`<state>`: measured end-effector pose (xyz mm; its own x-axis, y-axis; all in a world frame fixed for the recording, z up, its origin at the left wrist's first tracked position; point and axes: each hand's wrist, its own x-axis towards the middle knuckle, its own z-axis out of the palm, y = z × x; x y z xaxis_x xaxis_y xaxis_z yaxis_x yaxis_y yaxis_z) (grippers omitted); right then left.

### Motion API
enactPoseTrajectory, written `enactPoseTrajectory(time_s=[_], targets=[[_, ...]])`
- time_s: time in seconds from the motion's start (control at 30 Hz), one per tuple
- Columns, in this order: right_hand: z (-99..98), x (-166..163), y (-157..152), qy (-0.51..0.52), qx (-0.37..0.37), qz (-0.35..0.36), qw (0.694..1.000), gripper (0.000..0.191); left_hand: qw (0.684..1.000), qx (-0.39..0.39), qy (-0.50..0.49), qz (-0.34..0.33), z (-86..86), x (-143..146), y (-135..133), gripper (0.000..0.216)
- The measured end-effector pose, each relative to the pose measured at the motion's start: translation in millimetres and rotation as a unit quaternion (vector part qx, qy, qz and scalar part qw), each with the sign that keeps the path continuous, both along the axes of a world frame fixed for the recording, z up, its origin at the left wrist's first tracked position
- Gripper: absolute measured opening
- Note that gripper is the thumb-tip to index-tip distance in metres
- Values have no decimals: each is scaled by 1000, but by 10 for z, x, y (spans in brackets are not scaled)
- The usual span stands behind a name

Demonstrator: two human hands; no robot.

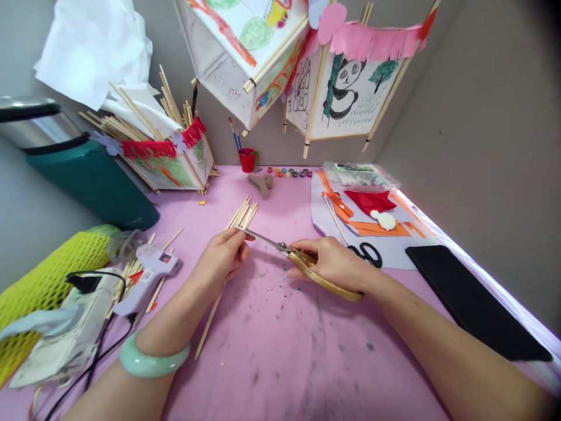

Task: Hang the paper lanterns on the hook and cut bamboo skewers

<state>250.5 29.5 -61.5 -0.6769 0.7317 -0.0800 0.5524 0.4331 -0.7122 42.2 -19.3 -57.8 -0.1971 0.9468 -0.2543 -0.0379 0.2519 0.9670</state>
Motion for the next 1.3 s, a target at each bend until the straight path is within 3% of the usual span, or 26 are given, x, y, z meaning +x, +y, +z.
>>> enactPoseTrajectory(time_s=[0.43,0.67,0.97,1.3], targets=[[11,20,16,10,-26,2,1000,34,991,-12,-110,-77,84,-110,-25,13],[9,16,0,9,-24,1,1000,35,999,11,-22,-24,36,-20,-21,13],[13,5,3,1,-21,-1,1000,34,1000,3,-1,-3,25,-18,-13,15],[21,30,19,14,-28,2,1000,36,986,-21,-141,-81,82,-149,-30,14]])
